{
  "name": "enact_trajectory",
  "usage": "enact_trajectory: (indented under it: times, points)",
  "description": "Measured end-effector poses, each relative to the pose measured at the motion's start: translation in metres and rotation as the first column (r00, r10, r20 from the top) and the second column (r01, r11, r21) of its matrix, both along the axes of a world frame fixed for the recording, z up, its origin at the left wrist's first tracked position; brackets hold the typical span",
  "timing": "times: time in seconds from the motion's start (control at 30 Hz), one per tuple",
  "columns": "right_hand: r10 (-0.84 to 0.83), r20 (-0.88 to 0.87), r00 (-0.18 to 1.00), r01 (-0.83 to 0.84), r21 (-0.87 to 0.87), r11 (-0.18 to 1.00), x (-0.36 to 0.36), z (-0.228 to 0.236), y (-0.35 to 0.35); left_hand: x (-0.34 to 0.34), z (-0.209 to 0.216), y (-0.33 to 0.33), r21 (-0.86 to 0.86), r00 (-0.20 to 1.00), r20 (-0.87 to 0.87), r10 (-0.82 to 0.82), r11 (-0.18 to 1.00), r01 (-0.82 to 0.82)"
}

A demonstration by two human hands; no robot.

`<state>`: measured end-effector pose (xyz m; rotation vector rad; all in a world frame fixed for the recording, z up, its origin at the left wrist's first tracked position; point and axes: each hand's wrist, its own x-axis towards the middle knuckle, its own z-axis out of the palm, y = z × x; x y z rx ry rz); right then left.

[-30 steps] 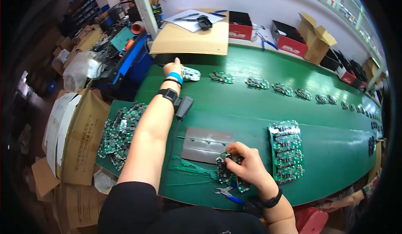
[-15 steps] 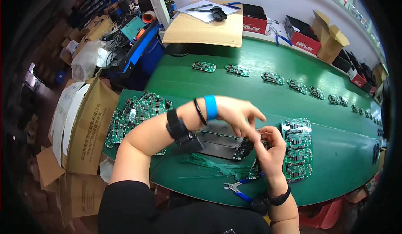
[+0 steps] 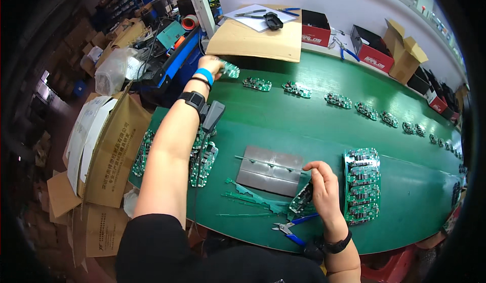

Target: The person uses wire cutters to trim excess green material from the edges of circuit boards. They pick up a board, cut the edges, and place the finished board into a pile, repeating this process for multiple boards.

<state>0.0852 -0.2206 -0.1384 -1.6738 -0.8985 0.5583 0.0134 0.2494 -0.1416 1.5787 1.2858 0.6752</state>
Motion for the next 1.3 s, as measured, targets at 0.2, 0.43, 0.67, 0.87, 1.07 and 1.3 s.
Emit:
enact_trajectory:
  times: [0.2, 0.43, 0.67, 0.87, 1.07, 1.3]
  points:
    - [0.028, 0.007, 1.000, -0.028, -0.043, 0.999, -0.001, 0.001, -0.003, 0.002, -0.059, 0.034, -0.031, 0.956, -0.097, 0.277, 0.959, -0.281]
    - [0.047, 0.084, 0.995, -0.049, 0.022, 0.999, -0.005, 0.000, 0.004, -0.014, -0.056, 0.040, 0.521, 0.784, -0.557, 0.274, 0.851, 0.072]
    - [-0.118, -0.031, 0.992, 0.121, 0.119, 0.985, -0.003, -0.007, -0.001, -0.013, 0.054, -0.252, -0.151, 0.368, -0.072, -0.927, 0.375, 0.915]
    - [-0.024, 0.222, 0.975, -0.017, 0.180, 0.984, -0.010, -0.013, 0.007, -0.071, 0.023, -0.308, -0.253, 0.508, 0.285, -0.813, 0.447, 0.858]
    - [0.084, 0.626, 0.776, 0.003, -0.137, 0.991, 0.006, -0.031, 0.008, -0.144, 0.043, -0.249, 0.200, 0.792, 0.068, -0.607, 0.786, 0.585]
    - [-0.011, 0.427, 0.904, 0.004, 0.016, 1.000, 0.010, -0.036, 0.013, -0.245, 0.051, -0.201, 0.566, 0.984, 0.052, -0.170, 0.817, 0.112]
